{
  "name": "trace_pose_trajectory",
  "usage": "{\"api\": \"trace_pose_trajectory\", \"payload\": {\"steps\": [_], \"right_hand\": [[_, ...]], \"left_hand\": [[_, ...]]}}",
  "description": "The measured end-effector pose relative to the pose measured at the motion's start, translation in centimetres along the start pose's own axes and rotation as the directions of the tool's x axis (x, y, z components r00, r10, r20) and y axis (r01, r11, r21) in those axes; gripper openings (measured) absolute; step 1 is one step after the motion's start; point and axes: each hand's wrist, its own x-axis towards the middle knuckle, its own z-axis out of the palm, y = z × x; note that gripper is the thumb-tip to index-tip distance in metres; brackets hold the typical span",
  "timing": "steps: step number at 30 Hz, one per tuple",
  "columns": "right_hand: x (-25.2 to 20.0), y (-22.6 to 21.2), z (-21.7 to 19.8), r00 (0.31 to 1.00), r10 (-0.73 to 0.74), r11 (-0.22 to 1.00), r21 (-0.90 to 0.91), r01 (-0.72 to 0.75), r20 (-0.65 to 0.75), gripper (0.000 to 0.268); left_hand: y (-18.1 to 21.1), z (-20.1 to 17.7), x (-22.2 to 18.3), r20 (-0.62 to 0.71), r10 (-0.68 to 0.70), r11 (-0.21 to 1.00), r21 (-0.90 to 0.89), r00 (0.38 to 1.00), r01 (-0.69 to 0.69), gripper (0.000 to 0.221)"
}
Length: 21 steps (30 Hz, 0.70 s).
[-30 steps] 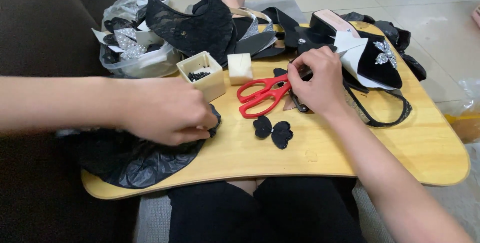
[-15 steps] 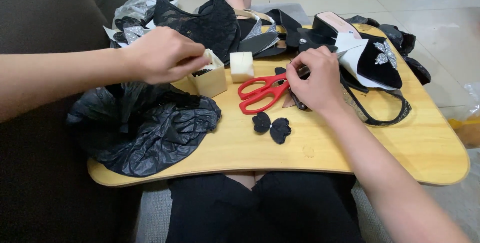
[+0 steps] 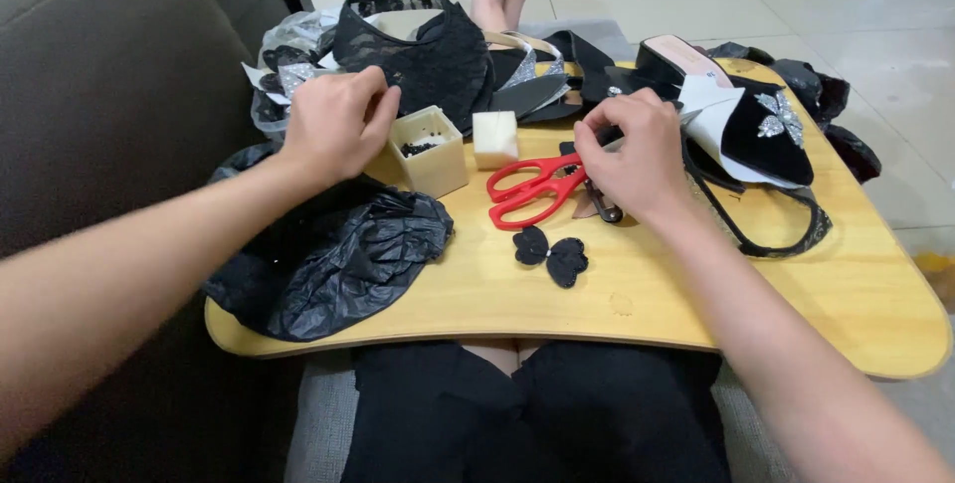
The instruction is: Preparing and organizing decorative elements and components for shoe customization.
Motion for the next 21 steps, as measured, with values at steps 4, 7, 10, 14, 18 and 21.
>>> {"api": "trace_pose_trajectory", "payload": {"steps": [4, 7, 10, 14, 18, 21], "right_hand": [[2.4, -0.8, 0.3, 0.991, -0.123, 0.992, -0.013, 0.123, -0.044, 0.013], [4.9, -2.8, 1.5, 0.987, -0.159, 0.981, 0.106, 0.161, -0.027, 0.012], [8.2, -4.2, 4.1, 0.975, -0.223, 0.966, 0.135, 0.22, 0.007, 0.01], [12.1, -7.2, 8.5, 0.949, -0.295, 0.942, 0.199, 0.269, 0.114, 0.007], [14.6, -8.0, 12.8, 0.93, -0.245, 0.961, 0.197, 0.195, 0.273, 0.033], [15.6, -6.7, 15.7, 0.903, -0.216, 0.974, 0.152, 0.17, 0.372, 0.04]], "left_hand": [[2.3, -0.8, -2.2, -0.135, -0.208, 0.974, -0.119, 0.969, 0.192, 0.027], [3.1, -0.5, -4.4, -0.151, -0.39, 0.918, -0.14, 0.908, 0.37, 0.026], [2.8, 0.5, -6.0, -0.104, -0.478, 0.878, -0.094, 0.872, 0.47, 0.026], [2.6, 0.7, -6.6, -0.054, -0.533, 0.839, -0.16, 0.844, 0.519, 0.024], [2.6, 0.7, -6.3, -0.039, -0.59, 0.796, -0.199, 0.807, 0.572, 0.022], [2.6, 0.1, -6.3, -0.041, -0.594, 0.788, -0.228, 0.803, 0.571, 0.02]]}}
